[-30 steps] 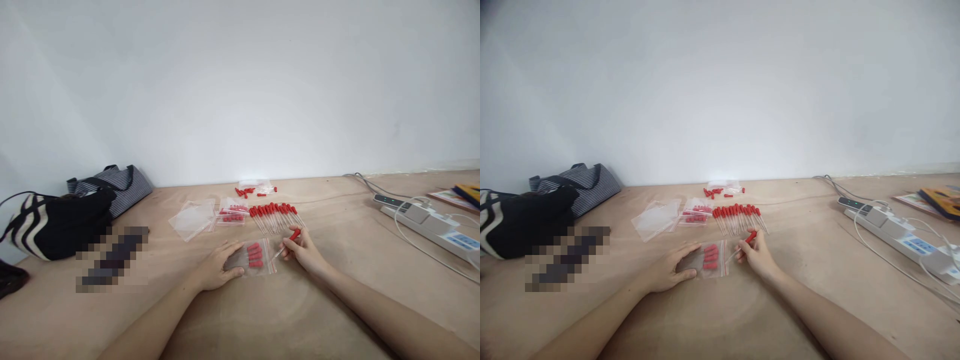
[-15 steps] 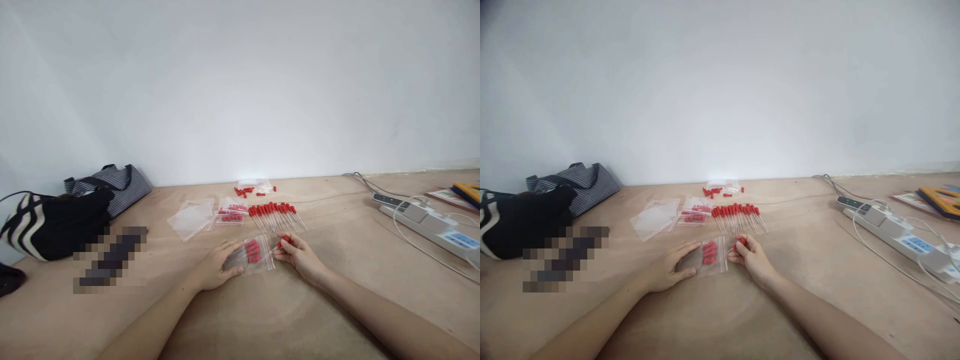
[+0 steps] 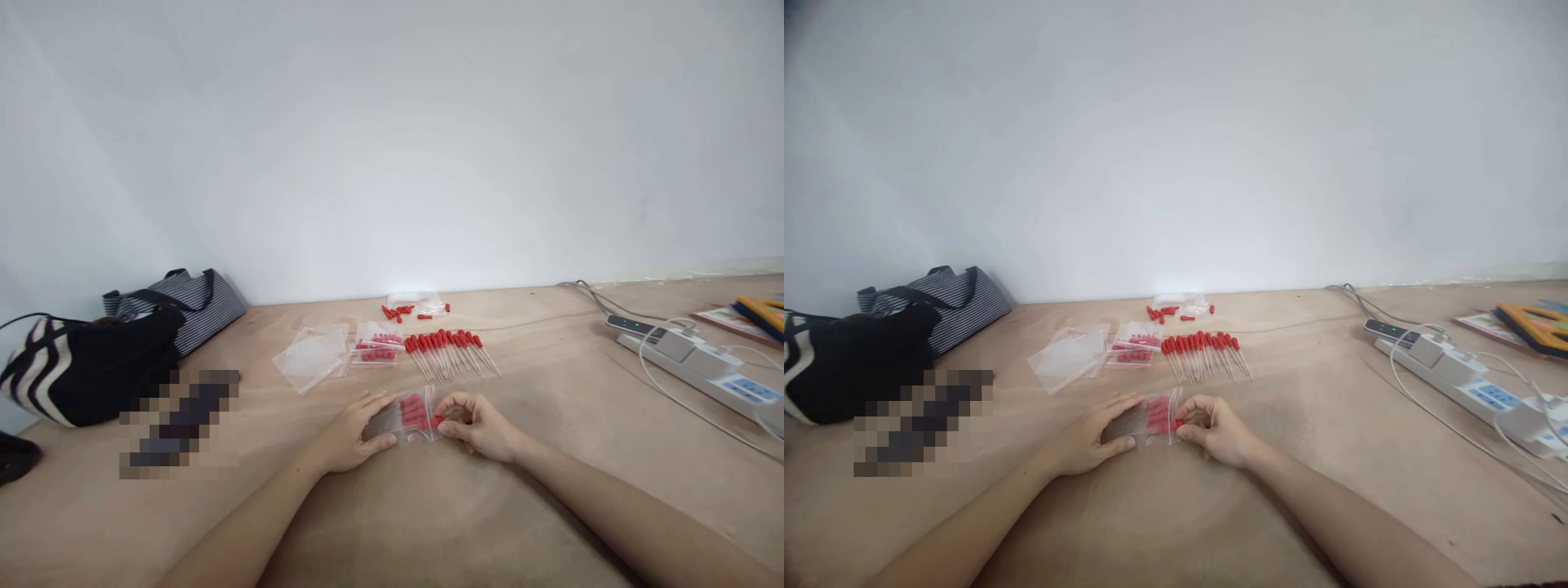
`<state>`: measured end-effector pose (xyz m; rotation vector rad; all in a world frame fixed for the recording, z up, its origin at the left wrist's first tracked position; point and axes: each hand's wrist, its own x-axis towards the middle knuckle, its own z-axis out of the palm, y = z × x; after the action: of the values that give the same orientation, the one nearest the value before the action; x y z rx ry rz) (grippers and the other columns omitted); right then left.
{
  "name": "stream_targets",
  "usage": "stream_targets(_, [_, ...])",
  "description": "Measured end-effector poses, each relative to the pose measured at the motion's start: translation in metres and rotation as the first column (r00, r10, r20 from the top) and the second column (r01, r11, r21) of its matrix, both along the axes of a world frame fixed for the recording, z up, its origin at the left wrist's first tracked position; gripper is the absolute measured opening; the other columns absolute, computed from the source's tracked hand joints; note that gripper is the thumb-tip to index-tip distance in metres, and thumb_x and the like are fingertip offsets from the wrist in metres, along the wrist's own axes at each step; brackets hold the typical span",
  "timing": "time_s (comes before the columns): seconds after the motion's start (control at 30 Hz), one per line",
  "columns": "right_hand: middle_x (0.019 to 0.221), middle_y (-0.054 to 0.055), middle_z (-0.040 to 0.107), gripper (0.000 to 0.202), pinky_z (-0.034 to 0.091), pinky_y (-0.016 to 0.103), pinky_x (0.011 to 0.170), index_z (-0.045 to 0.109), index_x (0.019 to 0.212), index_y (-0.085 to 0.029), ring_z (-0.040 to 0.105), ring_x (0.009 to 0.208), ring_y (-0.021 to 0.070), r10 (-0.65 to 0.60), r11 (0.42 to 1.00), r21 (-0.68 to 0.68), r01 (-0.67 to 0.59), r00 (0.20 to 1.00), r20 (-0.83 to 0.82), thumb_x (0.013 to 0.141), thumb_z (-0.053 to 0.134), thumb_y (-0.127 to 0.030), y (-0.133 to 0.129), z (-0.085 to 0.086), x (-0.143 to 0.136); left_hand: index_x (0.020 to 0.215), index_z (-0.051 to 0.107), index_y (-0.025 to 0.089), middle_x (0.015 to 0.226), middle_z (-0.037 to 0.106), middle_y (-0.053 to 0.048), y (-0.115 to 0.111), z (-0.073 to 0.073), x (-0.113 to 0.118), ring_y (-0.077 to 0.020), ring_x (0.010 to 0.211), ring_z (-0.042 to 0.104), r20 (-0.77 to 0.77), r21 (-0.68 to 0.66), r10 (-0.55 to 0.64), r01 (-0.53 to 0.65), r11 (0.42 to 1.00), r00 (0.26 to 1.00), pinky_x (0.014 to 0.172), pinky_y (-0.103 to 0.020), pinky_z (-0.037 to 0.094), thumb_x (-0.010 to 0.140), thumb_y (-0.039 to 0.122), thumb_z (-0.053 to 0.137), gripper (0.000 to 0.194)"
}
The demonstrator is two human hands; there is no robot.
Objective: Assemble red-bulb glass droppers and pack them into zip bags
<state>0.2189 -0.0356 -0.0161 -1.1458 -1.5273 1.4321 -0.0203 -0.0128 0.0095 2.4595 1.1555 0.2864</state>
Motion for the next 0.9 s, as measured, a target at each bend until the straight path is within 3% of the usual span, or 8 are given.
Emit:
stream_targets(0.13, [0.047,-0.009,0.043,0.025,0.026,0.013,0.031,0.057,0.077,-0.018,0.029,0.034,0.0012,0.098,0.995,0.012,-0.098,0.995,0.013,0.064,0.064,-0.039,0.005,0.002,-0.001,0.128,0.036,0.021,0.133,0.040,-0.007,-0.001,0.002,0.001,-0.0249,0.123,0.033,-0.003,0.002,0.014,-0.014,1.000,1.000,0.103,-0.044,0.026,0.078,0.047,0.050,0.058])
stream_targets(0.37, [0.048,-0.005,0.052,0.034,0.030,0.016,0.038,0.064,0.066,-0.016,0.038,0.039,0.0035,0.133,0.989,-0.057,-0.134,0.991,-0.011,0.049,0.074,-0.043,0.017,-0.007,-0.008,0.126,0.039,0.024,0.130,0.043,-0.006,0.000,0.000,-0.001,-0.0252,0.120,0.038,0.026,0.027,-0.003,0.002,1.000,1.000,0.102,-0.045,0.027,0.075,0.047,0.054,0.059])
stream_targets(0.47, [0.050,-0.004,0.055,0.035,0.030,0.017,0.041,0.064,0.062,-0.015,0.041,0.042,0.0046,0.138,0.990,-0.020,-0.138,0.990,0.005,0.049,0.073,-0.046,0.020,-0.009,-0.011,0.126,0.039,0.023,0.130,0.044,-0.006,0.000,0.001,0.000,-0.0246,0.120,0.038,0.026,0.045,-0.019,0.018,0.999,0.999,0.103,-0.045,0.025,0.074,0.046,0.055,0.059])
stream_targets(0.57, [0.052,-0.002,0.057,0.033,0.032,0.019,0.045,0.066,0.060,-0.016,0.044,0.046,0.0066,0.152,0.981,0.099,-0.166,0.979,0.138,0.052,0.071,-0.047,0.018,-0.007,-0.012,0.126,0.039,0.023,0.129,0.045,-0.006,0.000,0.002,0.001,-0.0260,0.120,0.038,0.029,0.053,-0.024,0.022,0.998,0.999,0.103,-0.046,0.026,0.072,0.048,0.056,0.061])
stream_targets(0.67, [0.054,-0.003,0.058,0.031,0.030,0.019,0.046,0.067,0.061,-0.018,0.048,0.049,0.0082,0.062,0.969,0.200,-0.142,0.932,0.357,0.053,0.070,-0.048,0.015,0.000,-0.013,0.125,0.040,0.023,0.128,0.046,-0.006,-0.001,0.004,0.002,-0.0264,0.119,0.039,0.030,0.055,-0.027,0.026,0.998,0.999,0.103,-0.045,0.026,0.071,0.050,0.057,0.062])
stream_targets(0.77, [0.055,-0.004,0.058,0.030,0.028,0.019,0.045,0.067,0.062,-0.022,0.049,0.050,0.0084,-0.026,0.959,0.253,-0.128,0.848,0.529,0.051,0.070,-0.049,0.012,0.010,-0.015,0.124,0.041,0.022,0.129,0.045,-0.007,-0.001,0.005,0.003,-0.0262,0.119,0.039,0.019,0.050,-0.021,0.020,0.999,1.000,0.103,-0.045,0.026,0.070,0.052,0.057,0.064])
stream_targets(0.9, [0.055,-0.006,0.058,0.029,0.026,0.019,0.045,0.066,0.061,-0.023,0.049,0.050,0.0079,-0.103,0.952,0.286,-0.104,0.774,0.624,0.050,0.070,-0.049,0.007,0.018,-0.018,0.123,0.042,0.020,0.128,0.046,-0.008,-0.002,0.007,0.003,-0.0255,0.119,0.039,0.007,0.051,-0.014,0.014,0.999,1.000,0.103,-0.043,0.026,0.071,0.054,0.055,0.064])
